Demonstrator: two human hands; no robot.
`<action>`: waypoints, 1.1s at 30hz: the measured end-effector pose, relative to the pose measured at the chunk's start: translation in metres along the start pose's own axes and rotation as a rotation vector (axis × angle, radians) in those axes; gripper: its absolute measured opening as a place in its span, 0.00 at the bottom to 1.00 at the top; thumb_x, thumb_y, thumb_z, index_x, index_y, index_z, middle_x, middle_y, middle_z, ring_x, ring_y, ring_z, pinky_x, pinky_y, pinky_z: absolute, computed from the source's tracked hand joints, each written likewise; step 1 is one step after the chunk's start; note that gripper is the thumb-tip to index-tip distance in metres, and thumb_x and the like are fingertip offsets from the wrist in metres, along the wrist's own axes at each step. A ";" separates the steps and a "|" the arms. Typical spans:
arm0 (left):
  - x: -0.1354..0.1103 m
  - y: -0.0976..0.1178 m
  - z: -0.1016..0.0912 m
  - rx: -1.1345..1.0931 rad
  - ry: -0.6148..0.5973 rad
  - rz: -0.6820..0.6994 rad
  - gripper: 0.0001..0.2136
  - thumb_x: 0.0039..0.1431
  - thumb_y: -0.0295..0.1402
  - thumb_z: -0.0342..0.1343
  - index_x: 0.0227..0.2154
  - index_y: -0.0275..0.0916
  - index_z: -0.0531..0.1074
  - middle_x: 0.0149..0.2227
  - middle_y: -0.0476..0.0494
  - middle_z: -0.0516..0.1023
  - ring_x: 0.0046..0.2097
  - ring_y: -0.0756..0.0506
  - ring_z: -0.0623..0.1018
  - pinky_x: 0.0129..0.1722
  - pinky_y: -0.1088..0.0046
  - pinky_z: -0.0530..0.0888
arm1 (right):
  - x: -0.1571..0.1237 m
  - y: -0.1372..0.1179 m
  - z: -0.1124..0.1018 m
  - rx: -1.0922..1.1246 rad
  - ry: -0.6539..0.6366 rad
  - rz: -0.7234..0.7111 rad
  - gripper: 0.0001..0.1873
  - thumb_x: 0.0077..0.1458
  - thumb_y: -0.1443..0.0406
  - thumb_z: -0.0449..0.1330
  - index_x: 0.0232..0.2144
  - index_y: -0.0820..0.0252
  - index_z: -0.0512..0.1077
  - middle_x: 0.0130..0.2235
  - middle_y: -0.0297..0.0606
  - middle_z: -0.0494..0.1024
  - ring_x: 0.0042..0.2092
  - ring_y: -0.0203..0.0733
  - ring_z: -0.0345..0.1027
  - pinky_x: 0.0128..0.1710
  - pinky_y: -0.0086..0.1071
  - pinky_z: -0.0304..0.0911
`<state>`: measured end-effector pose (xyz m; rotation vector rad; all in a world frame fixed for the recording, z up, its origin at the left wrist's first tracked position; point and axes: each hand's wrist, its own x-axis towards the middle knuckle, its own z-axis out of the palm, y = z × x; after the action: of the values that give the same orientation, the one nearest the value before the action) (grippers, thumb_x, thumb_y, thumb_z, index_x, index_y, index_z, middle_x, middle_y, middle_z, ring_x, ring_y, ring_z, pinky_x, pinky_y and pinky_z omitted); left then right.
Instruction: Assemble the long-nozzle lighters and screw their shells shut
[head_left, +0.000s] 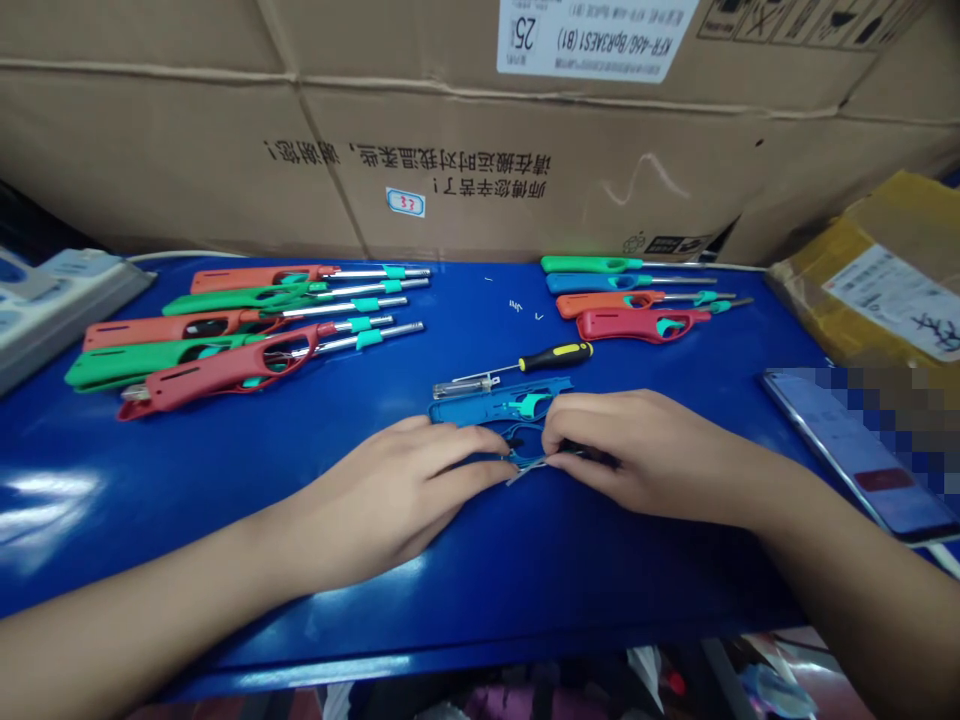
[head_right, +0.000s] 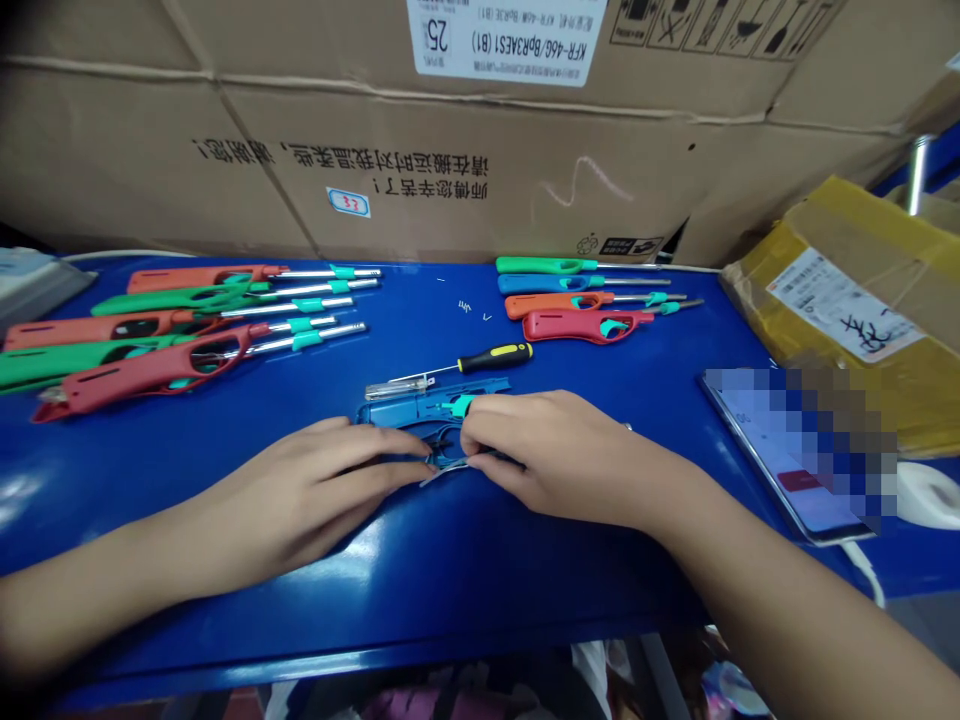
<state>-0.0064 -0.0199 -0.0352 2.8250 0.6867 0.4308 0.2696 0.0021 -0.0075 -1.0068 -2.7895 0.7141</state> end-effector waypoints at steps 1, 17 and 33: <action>0.000 0.000 0.000 -0.018 -0.004 0.014 0.16 0.72 0.26 0.48 0.59 0.41 0.68 0.56 0.46 0.77 0.49 0.44 0.79 0.43 0.66 0.70 | 0.000 0.000 0.000 -0.006 -0.001 0.008 0.04 0.67 0.66 0.55 0.37 0.55 0.68 0.38 0.30 0.75 0.36 0.36 0.66 0.35 0.31 0.57; 0.002 -0.003 0.000 -0.019 -0.001 0.058 0.15 0.71 0.24 0.47 0.56 0.39 0.70 0.56 0.45 0.79 0.52 0.44 0.79 0.43 0.67 0.68 | 0.001 0.000 0.006 -0.228 0.038 -0.170 0.09 0.70 0.63 0.53 0.41 0.58 0.72 0.37 0.33 0.75 0.36 0.37 0.69 0.34 0.32 0.58; 0.000 -0.003 0.001 0.013 -0.014 0.032 0.19 0.70 0.26 0.47 0.60 0.43 0.69 0.56 0.40 0.78 0.49 0.43 0.80 0.43 0.68 0.71 | 0.000 0.003 0.006 -0.134 0.023 -0.166 0.13 0.69 0.67 0.53 0.40 0.60 0.78 0.38 0.37 0.77 0.37 0.39 0.72 0.36 0.33 0.63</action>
<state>-0.0081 -0.0173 -0.0367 2.8522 0.6441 0.4125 0.2695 0.0019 -0.0143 -0.7831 -2.8899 0.4981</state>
